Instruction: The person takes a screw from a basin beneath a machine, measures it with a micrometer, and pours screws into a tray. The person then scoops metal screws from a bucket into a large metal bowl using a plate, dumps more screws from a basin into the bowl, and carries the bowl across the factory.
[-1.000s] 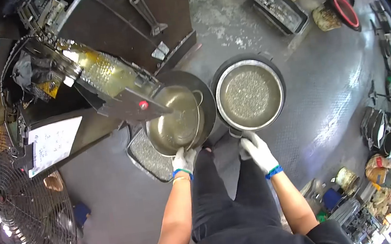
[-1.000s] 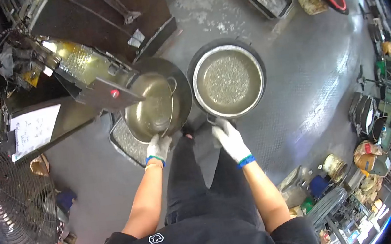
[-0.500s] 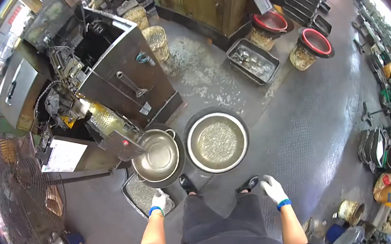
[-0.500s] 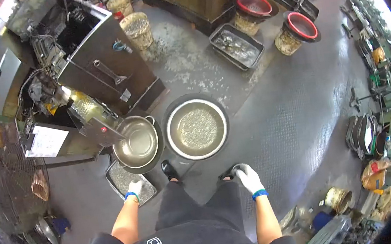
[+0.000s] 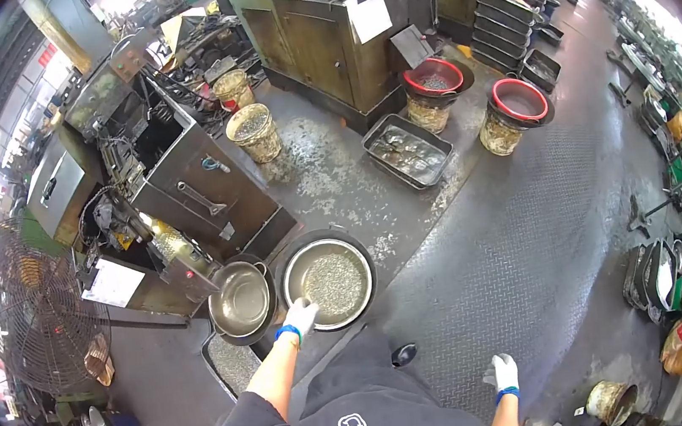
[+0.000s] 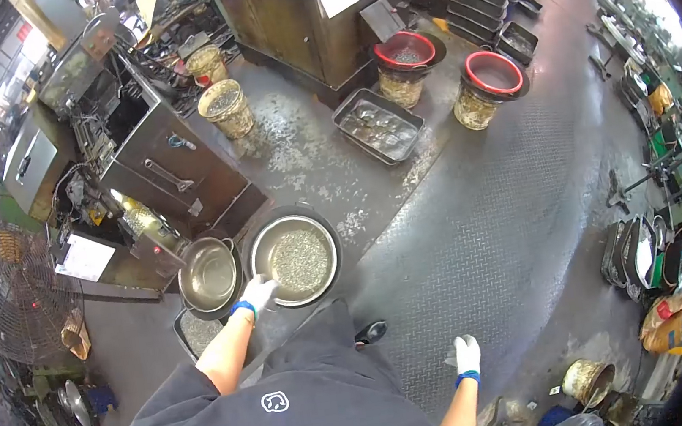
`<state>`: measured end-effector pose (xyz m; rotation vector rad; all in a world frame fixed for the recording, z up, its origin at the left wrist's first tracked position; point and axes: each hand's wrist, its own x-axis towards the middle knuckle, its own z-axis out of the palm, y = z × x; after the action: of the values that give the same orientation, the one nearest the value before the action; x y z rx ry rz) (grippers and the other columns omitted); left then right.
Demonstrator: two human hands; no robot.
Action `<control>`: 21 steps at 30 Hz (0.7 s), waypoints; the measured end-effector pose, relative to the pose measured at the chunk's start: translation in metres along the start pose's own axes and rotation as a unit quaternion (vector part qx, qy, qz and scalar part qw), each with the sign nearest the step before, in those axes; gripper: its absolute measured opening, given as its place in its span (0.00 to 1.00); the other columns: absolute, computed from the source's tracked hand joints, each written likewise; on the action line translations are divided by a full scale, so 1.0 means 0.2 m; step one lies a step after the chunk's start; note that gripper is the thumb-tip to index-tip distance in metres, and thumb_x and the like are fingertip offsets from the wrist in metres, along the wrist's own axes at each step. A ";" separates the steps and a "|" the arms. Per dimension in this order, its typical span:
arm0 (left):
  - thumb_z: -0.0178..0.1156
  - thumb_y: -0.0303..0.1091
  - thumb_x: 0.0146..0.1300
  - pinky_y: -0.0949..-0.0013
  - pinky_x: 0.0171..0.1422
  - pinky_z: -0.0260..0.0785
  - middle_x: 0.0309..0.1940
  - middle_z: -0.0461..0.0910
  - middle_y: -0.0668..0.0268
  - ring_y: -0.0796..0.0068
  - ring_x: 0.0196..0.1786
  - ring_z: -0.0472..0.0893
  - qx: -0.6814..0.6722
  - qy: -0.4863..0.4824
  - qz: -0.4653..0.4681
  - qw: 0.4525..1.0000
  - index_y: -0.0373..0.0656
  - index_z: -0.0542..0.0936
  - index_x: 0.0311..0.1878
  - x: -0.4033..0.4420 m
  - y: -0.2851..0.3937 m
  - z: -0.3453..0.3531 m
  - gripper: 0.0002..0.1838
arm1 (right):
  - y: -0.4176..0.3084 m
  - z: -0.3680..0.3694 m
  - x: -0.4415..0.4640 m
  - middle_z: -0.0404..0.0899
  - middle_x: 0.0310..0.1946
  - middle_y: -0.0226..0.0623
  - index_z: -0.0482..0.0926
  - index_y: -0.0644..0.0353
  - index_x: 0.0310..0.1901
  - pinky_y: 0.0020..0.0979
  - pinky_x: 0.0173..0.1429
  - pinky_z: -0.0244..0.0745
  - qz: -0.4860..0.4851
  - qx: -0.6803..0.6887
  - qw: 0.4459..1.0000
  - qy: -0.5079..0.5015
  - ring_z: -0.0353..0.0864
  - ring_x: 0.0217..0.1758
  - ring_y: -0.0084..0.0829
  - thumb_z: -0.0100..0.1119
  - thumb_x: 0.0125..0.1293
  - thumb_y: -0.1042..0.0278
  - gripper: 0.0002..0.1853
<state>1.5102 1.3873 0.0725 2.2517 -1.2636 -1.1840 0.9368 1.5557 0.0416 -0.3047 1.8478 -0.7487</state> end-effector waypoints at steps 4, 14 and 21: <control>0.60 0.46 0.61 0.56 0.63 0.69 0.53 0.81 0.43 0.48 0.58 0.80 0.008 0.005 -0.015 1.000 0.33 0.77 0.58 0.02 0.36 0.00 0.28 | -0.15 0.12 0.02 0.80 0.42 0.47 0.67 0.66 0.66 0.41 0.32 0.85 -0.008 -0.015 0.998 -0.063 0.84 0.34 0.39 0.57 0.68 0.63 0.28; 0.68 0.38 0.54 0.58 0.54 0.77 0.41 0.86 0.47 0.55 0.46 0.87 0.446 -0.161 0.234 0.849 0.39 0.88 0.38 0.86 -0.22 0.34 0.13 | -0.91 0.20 0.53 0.80 0.44 0.51 0.68 0.70 0.65 0.42 0.37 0.86 -0.033 -0.038 0.998 -0.023 0.85 0.37 0.40 0.60 0.68 0.61 0.29; 0.64 0.36 0.58 0.60 0.51 0.78 0.40 0.86 0.48 0.59 0.44 0.87 0.239 -0.126 0.110 0.957 0.36 0.86 0.41 1.43 0.20 0.21 0.13 | -1.48 0.28 0.86 0.81 0.38 0.49 0.74 0.67 0.56 0.42 0.38 0.86 -0.001 0.007 1.000 0.024 0.85 0.37 0.41 0.59 0.68 0.59 0.22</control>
<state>1.5328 1.1371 -0.0758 2.2300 -2.0310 -1.2073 0.8788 1.2154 0.0838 -0.2811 1.8875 -0.7754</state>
